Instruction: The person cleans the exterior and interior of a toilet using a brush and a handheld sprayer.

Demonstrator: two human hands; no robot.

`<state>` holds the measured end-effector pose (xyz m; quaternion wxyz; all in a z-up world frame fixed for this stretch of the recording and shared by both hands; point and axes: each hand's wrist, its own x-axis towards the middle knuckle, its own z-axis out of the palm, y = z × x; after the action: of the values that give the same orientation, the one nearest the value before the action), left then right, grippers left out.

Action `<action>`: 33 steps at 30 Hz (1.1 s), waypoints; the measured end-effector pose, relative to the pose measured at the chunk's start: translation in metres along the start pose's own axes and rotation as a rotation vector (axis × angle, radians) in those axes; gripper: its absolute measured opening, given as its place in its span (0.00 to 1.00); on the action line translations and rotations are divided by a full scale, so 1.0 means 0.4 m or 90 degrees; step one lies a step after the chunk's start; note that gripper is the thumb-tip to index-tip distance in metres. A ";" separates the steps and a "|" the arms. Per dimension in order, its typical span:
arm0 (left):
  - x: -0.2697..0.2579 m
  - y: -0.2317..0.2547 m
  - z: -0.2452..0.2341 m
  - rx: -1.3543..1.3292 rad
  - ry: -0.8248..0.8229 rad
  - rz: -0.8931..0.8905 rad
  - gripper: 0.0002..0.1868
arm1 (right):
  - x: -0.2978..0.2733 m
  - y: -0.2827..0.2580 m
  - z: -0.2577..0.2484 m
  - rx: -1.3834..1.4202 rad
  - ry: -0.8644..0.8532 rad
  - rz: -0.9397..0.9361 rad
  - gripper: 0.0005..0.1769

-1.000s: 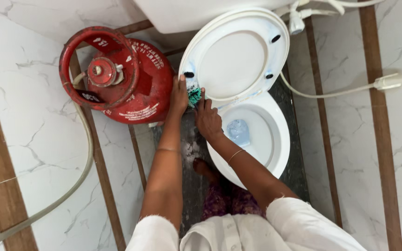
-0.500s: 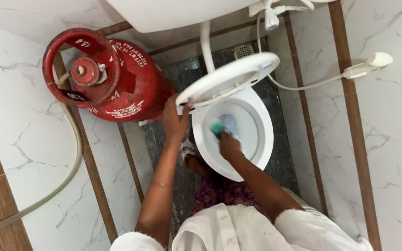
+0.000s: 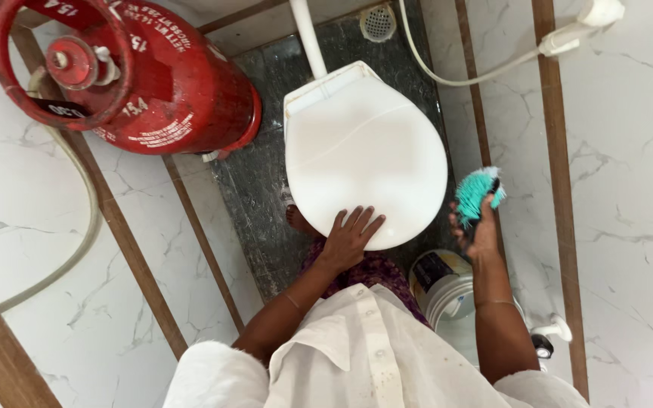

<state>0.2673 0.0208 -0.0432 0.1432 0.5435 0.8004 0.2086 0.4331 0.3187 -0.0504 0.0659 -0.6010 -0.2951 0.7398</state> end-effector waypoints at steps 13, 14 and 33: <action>-0.093 -0.014 0.187 0.112 -0.262 -0.110 0.43 | 0.210 0.198 0.061 0.108 0.092 0.080 0.43; -0.104 -0.022 0.177 0.110 -0.277 -0.140 0.43 | 0.226 0.211 0.062 0.100 0.093 0.081 0.44; 0.077 -0.107 -0.122 -0.011 -0.076 -0.374 0.39 | 0.113 0.054 0.233 -0.164 0.085 -0.058 0.39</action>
<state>0.1990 0.0267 -0.0217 0.2485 0.2985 0.9119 0.1328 0.3401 0.2881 -0.0905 0.0412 -0.6387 -0.4092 0.6503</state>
